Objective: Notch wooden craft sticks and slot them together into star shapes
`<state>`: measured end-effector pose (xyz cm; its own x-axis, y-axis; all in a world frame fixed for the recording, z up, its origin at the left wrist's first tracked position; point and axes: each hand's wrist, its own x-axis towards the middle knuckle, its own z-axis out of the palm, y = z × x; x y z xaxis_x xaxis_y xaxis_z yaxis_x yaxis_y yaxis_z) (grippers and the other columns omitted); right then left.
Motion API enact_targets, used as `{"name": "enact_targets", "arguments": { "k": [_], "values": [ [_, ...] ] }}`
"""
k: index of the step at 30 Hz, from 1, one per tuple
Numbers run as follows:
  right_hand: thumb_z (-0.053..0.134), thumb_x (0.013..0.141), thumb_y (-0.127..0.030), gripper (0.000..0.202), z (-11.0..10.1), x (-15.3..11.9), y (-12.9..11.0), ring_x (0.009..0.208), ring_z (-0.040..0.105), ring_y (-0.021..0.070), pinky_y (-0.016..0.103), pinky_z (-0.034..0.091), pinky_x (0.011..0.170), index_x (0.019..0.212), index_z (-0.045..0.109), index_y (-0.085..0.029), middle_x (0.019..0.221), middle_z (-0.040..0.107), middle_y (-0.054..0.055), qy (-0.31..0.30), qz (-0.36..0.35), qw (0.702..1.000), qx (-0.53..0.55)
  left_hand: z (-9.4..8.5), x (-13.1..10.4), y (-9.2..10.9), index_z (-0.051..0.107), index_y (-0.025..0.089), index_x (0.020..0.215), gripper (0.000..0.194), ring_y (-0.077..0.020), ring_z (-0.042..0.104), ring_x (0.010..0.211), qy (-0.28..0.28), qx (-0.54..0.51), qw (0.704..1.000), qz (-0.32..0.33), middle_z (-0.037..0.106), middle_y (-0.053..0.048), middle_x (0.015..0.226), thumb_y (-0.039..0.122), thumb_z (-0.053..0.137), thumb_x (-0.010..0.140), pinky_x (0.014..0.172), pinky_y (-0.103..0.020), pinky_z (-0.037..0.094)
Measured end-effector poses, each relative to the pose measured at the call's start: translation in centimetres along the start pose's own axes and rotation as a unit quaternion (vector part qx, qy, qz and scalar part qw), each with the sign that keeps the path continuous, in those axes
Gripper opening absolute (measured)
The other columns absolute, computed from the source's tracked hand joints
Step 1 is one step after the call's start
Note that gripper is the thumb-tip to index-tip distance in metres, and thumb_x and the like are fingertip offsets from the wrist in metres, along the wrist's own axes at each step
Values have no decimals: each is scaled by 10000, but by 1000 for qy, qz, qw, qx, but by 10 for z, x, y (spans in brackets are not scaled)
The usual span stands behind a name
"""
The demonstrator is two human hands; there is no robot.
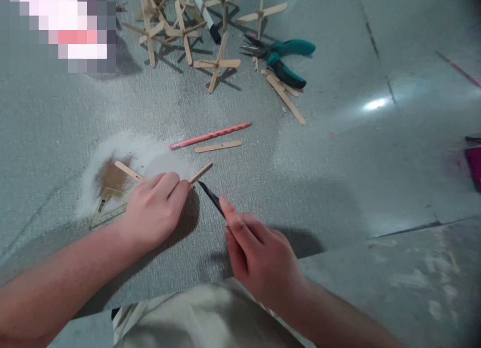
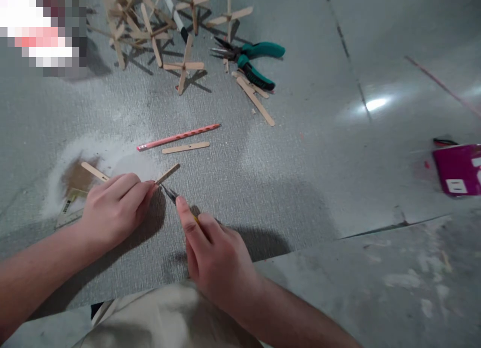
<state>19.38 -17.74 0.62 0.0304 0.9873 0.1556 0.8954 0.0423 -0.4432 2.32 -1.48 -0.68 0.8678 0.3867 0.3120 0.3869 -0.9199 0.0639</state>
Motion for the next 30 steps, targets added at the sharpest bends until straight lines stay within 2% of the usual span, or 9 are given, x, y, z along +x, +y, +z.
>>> {"name": "enact_targets", "arguments": {
  "k": [3, 8, 14, 24, 30],
  "values": [
    [406, 1038, -144, 549, 0, 0, -2, 651, 629, 143, 268, 511, 579, 1582, 337, -128, 922, 688, 46, -13, 6, 1000, 6, -2, -1, -1, 670, 138, 852, 163, -174, 426, 631, 3, -10, 1000, 11, 505, -16, 693, 123, 578, 986, 519, -329, 336],
    [425, 1028, -151, 476, 3, 5, -3, 629, 624, 147, 277, 507, 549, 1501, 442, -100, 917, 687, 52, -14, 4, 1000, -14, -3, -1, -2, 691, 116, 896, 154, -174, 425, 631, 3, -9, 1000, 12, 522, -23, 705, 138, 576, 997, 527, -329, 340],
    [413, 1036, -163, 458, 4, 7, -3, 621, 612, 145, 272, 504, 548, 1487, 464, -104, 866, 663, 38, -25, 1, 1000, -16, -3, 2, 0, 682, 108, 860, 199, -174, 402, 611, 1, -12, 1000, 18, 497, -20, 678, 129, 549, 1006, 521, -336, 327],
    [422, 1035, -154, 580, 4, 6, -4, 644, 613, 146, 267, 530, 595, 1604, 307, -138, 869, 657, 27, -36, 11, 999, -3, -2, 2, 1, 652, 132, 827, 226, -165, 385, 597, -8, -21, 1000, 6, 476, -13, 671, 135, 528, 1017, 525, -329, 321],
    [415, 1039, -147, 522, 2, 7, -5, 633, 601, 141, 261, 508, 571, 1559, 376, -118, 848, 644, 25, -33, 8, 999, 0, -2, 2, -1, 654, 134, 840, 227, -166, 385, 610, -2, -37, 999, 2, 485, -13, 679, 131, 518, 1021, 523, -327, 327]
  ]
}}
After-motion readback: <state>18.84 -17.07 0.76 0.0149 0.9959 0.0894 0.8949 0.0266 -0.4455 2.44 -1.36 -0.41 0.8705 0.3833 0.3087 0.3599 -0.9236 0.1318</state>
